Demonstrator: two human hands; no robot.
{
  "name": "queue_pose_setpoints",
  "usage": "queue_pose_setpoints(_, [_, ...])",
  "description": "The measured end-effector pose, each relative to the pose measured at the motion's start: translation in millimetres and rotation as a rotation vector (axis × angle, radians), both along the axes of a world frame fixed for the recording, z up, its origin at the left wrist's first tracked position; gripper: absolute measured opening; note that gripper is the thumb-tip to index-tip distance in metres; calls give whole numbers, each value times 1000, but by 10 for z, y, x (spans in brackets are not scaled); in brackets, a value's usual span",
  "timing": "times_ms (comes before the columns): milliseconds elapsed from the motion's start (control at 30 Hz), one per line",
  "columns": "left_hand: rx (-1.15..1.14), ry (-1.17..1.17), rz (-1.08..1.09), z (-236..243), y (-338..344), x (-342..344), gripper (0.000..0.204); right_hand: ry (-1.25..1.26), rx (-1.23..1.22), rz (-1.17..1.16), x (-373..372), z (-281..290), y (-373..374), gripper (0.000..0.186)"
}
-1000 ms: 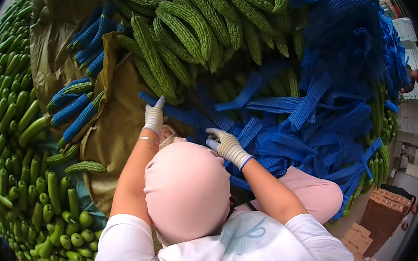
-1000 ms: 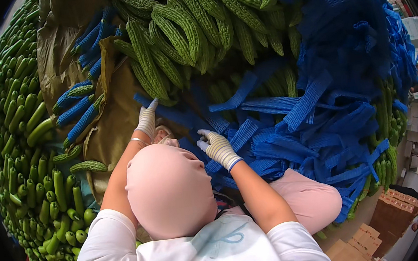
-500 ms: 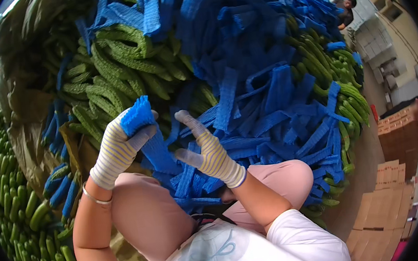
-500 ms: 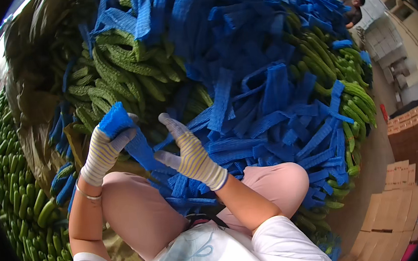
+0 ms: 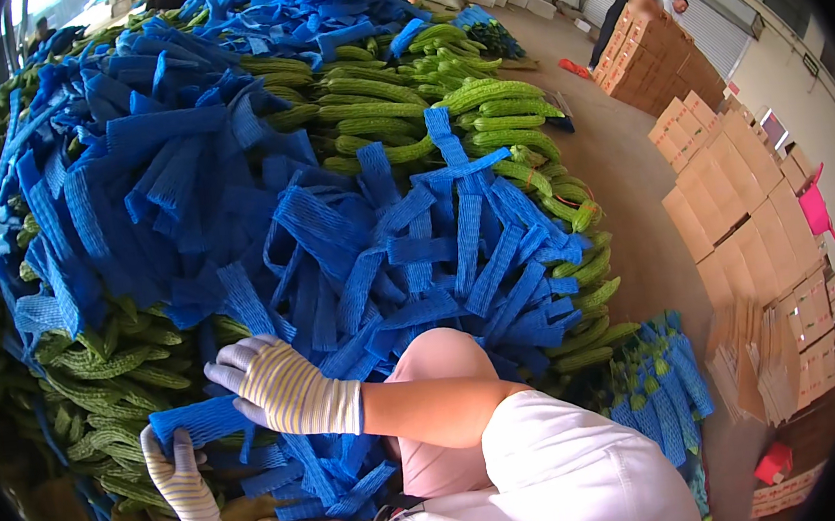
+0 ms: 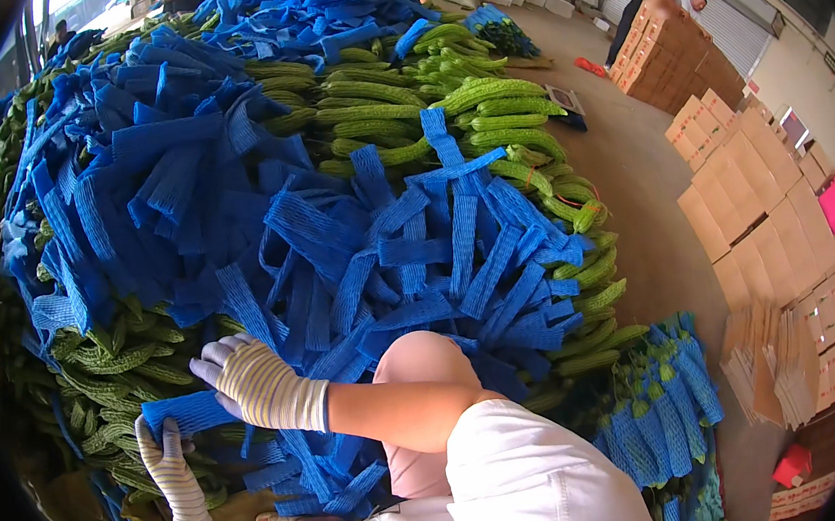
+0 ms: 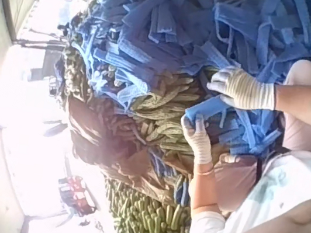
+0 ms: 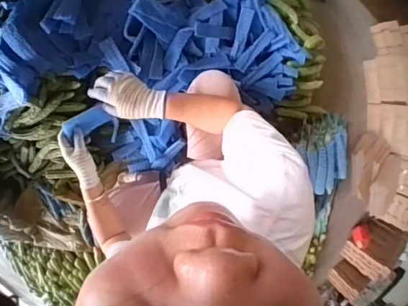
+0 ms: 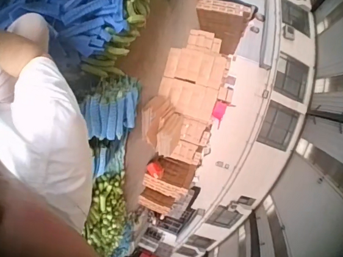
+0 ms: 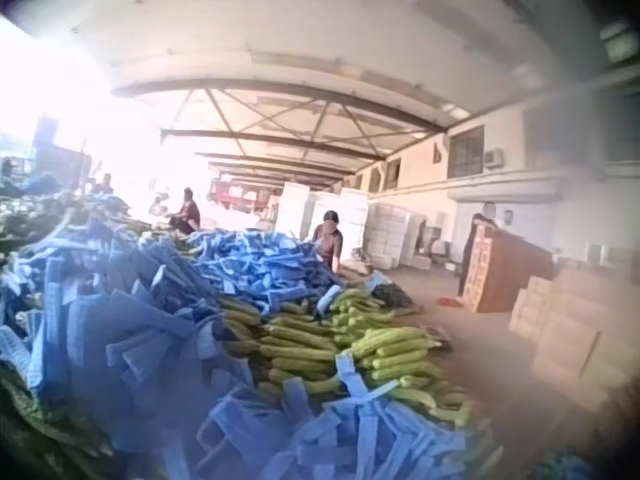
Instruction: The recorder is sitting on the floor, sliding blue mesh protective sleeves onto individual bitter melons and placing them on a tarp.
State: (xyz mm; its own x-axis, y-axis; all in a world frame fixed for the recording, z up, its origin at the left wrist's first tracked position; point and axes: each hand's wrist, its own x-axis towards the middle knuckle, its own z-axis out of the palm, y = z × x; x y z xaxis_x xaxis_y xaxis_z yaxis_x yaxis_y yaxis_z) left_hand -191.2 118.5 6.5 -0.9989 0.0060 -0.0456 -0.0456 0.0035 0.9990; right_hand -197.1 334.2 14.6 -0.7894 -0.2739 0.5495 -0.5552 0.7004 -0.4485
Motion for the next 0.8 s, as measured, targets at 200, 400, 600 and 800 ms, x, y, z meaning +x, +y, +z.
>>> queue_pose_setpoints(200, [91, 39, -191, -203, 307, -77, 15, -578, -271, 248, 24, -143, -242, 77])
queue_pose_setpoints(400, [160, 20, -156, -426, 240, -149, 12, -602, -371, 251, -31, -442, -373, 81])
queue_pose_setpoints(600, [173, -60, -289, -84, 171, -73, 14, -1000, -1022, 472, -111, -410, -315, 65])
queue_pose_setpoints(800, [293, -147, -325, 11, -27, -9, 14, -1176, -1176, 713, -126, -387, -316, 53])
